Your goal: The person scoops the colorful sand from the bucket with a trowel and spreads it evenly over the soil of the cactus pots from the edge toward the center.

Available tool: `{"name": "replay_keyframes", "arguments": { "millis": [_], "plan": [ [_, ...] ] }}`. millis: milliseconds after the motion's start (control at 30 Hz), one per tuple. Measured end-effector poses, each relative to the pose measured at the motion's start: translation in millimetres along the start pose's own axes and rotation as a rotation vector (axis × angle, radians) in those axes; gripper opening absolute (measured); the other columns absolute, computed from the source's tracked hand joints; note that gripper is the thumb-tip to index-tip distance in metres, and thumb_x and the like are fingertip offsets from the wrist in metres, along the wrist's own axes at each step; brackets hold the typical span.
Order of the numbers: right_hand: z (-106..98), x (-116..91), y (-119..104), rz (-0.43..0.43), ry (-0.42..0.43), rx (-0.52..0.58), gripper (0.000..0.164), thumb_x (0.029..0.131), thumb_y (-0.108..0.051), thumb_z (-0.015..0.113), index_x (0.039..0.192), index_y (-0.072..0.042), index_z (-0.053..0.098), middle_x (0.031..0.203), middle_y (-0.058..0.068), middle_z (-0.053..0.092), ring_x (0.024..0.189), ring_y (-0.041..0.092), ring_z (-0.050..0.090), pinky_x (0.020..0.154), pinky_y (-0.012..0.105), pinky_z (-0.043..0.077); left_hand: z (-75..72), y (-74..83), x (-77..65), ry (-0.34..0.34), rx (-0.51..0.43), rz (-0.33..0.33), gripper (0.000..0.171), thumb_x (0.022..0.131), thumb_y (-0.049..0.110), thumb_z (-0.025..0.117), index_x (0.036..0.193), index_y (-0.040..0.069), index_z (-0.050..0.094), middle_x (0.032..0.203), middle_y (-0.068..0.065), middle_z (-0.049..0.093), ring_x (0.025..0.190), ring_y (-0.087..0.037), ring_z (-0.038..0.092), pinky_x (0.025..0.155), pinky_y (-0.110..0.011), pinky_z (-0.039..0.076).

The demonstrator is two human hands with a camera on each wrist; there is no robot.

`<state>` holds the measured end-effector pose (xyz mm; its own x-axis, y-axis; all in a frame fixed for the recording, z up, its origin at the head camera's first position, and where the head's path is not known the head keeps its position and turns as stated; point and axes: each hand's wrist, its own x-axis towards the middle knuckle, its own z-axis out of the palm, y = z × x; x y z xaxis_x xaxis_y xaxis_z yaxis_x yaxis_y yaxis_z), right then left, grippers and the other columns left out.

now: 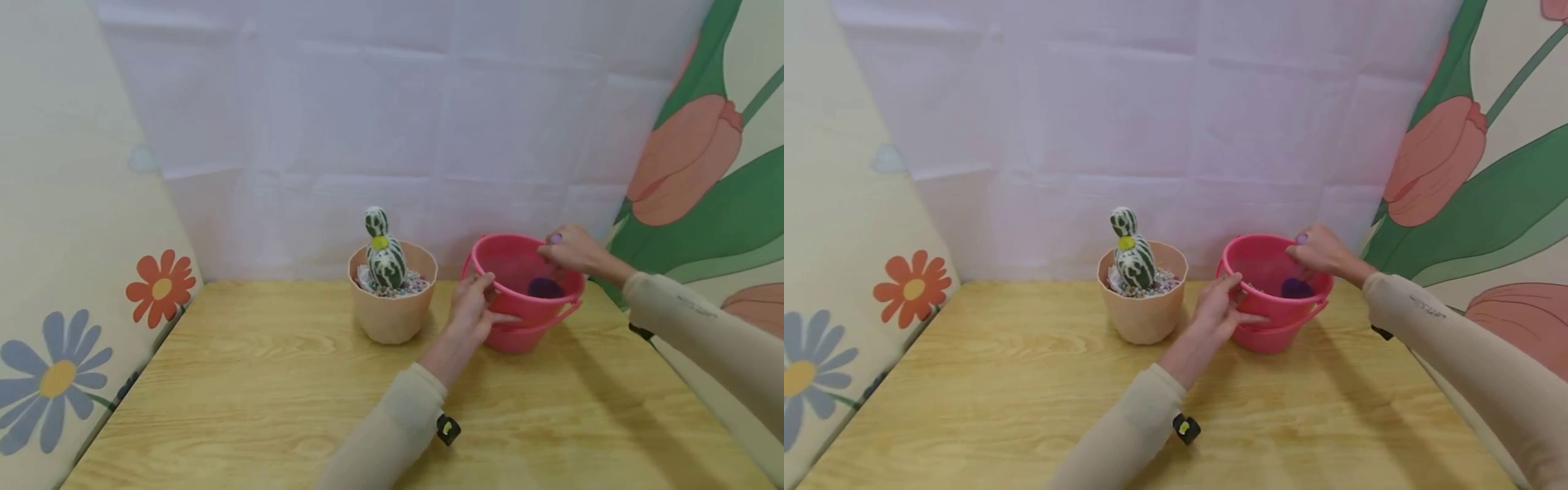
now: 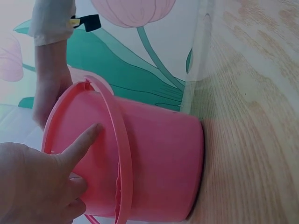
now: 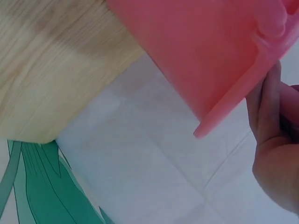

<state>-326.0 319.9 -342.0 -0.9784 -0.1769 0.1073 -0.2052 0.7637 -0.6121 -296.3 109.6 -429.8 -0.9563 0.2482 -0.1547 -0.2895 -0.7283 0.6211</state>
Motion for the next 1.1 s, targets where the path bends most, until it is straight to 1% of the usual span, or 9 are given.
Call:
{"name": "replay_keyframes", "arguments": {
  "millis": [100, 200, 267, 467, 633, 833, 900, 1000, 1100],
  "plan": [
    [-2.3, -4.8, 0.1, 0.045, 0.008, 0.107, 0.029, 0.095, -0.01, 0.053, 0.076, 0.011, 0.062, 0.066, 0.021, 0.067, 0.064, 0.036, 0.071, 0.059, 0.044, 0.063, 0.7, -0.2, 0.4, 0.004, -0.007, 0.01, 0.009, 0.099, 0.011, 0.064, 0.091, 0.012, 0.059, 0.082, -0.003, 0.056, 0.081, -0.017, 0.056, 0.086, -0.09, 0.029],
    [-4.2, -8.1, 1.2, 0.081, 0.026, 0.211, 0.028, 0.094, -0.009, 0.055, 0.079, 0.013, 0.064, 0.071, 0.024, 0.069, 0.066, 0.037, 0.072, 0.062, 0.047, 0.063, 1.1, -0.4, 0.5, 0.001, -0.007, 0.014, 0.01, 0.099, 0.01, 0.064, 0.09, 0.012, 0.058, 0.083, -0.003, 0.056, 0.081, -0.017, 0.056, 0.086, -0.09, 0.028],
    [-5.3, -9.6, 2.5, 0.111, 0.041, 0.264, 0.027, 0.094, -0.008, 0.055, 0.08, 0.013, 0.065, 0.07, 0.024, 0.069, 0.065, 0.036, 0.072, 0.063, 0.047, 0.063, 1.2, -0.9, 0.6, -0.002, -0.006, 0.015, 0.01, 0.099, 0.01, 0.064, 0.091, 0.012, 0.059, 0.083, -0.003, 0.056, 0.082, -0.017, 0.056, 0.086, -0.09, 0.028],
    [-7.7, -11.6, 9.6, 0.233, 0.052, 0.418, 0.029, 0.093, -0.006, 0.054, 0.085, 0.016, 0.071, 0.068, 0.022, 0.069, 0.06, 0.028, 0.072, 0.062, 0.04, 0.063, 1.9, -2.1, 0.9, 0.0, -0.008, 0.014, 0.009, 0.099, 0.011, 0.063, 0.091, 0.012, 0.059, 0.083, -0.002, 0.056, 0.082, -0.017, 0.057, 0.086, -0.091, 0.027],
    [-9.2, -14.2, 16.0, 0.275, 0.026, 0.525, 0.032, 0.097, -0.006, 0.049, 0.094, 0.019, 0.068, 0.071, 0.023, 0.07, 0.063, 0.028, 0.072, 0.064, 0.036, 0.063, 2.1, -1.3, 0.7, 0.012, -0.02, 0.008, 0.006, 0.099, 0.011, 0.065, 0.095, 0.012, 0.06, 0.085, -0.003, 0.057, 0.085, -0.017, 0.057, 0.087, -0.091, 0.026],
    [-8.6, -14.5, 21.6, 0.345, -0.003, 0.693, 0.035, 0.099, -0.005, 0.045, 0.085, 0.013, 0.071, 0.07, 0.021, 0.07, 0.066, 0.026, 0.073, 0.065, 0.03, 0.062, 1.1, -0.9, 0.8, 0.008, -0.027, 0.002, 0.003, 0.099, 0.012, 0.065, 0.101, 0.011, 0.063, 0.093, -0.005, 0.059, 0.095, -0.021, 0.059, 0.088, -0.091, 0.026],
    [-8.0, -15.6, 20.8, 0.363, -0.008, 0.743, 0.036, 0.099, -0.004, 0.045, 0.081, 0.011, 0.072, 0.07, 0.021, 0.07, 0.067, 0.027, 0.074, 0.065, 0.03, 0.062, 0.6, -1.4, 0.9, 0.006, -0.024, 0.001, 0.006, 0.099, 0.012, 0.065, 0.105, 0.01, 0.064, 0.093, -0.005, 0.059, 0.097, -0.023, 0.06, 0.087, -0.091, 0.027],
    [-7.3, -16.8, 21.2, 0.358, -0.011, 0.783, 0.037, 0.099, -0.003, 0.044, 0.08, 0.01, 0.073, 0.071, 0.022, 0.07, 0.067, 0.026, 0.074, 0.066, 0.031, 0.062, 0.1, -1.3, 1.0, 0.002, -0.019, -0.002, 0.004, 0.1, 0.013, 0.065, 0.102, 0.01, 0.063, 0.091, -0.005, 0.058, 0.096, -0.023, 0.06, 0.085, -0.09, 0.029],
    [-7.9, -17.5, 23.7, 0.341, -0.024, 0.845, 0.042, 0.101, -0.003, 0.04, 0.08, 0.01, 0.073, 0.072, 0.023, 0.07, 0.067, 0.026, 0.074, 0.065, 0.031, 0.062, -0.2, -0.9, 1.2, -0.001, -0.011, -0.006, 0.004, 0.1, 0.013, 0.064, 0.1, 0.01, 0.061, 0.09, -0.005, 0.058, 0.098, -0.024, 0.06, 0.084, -0.09, 0.031]
  ]
}}
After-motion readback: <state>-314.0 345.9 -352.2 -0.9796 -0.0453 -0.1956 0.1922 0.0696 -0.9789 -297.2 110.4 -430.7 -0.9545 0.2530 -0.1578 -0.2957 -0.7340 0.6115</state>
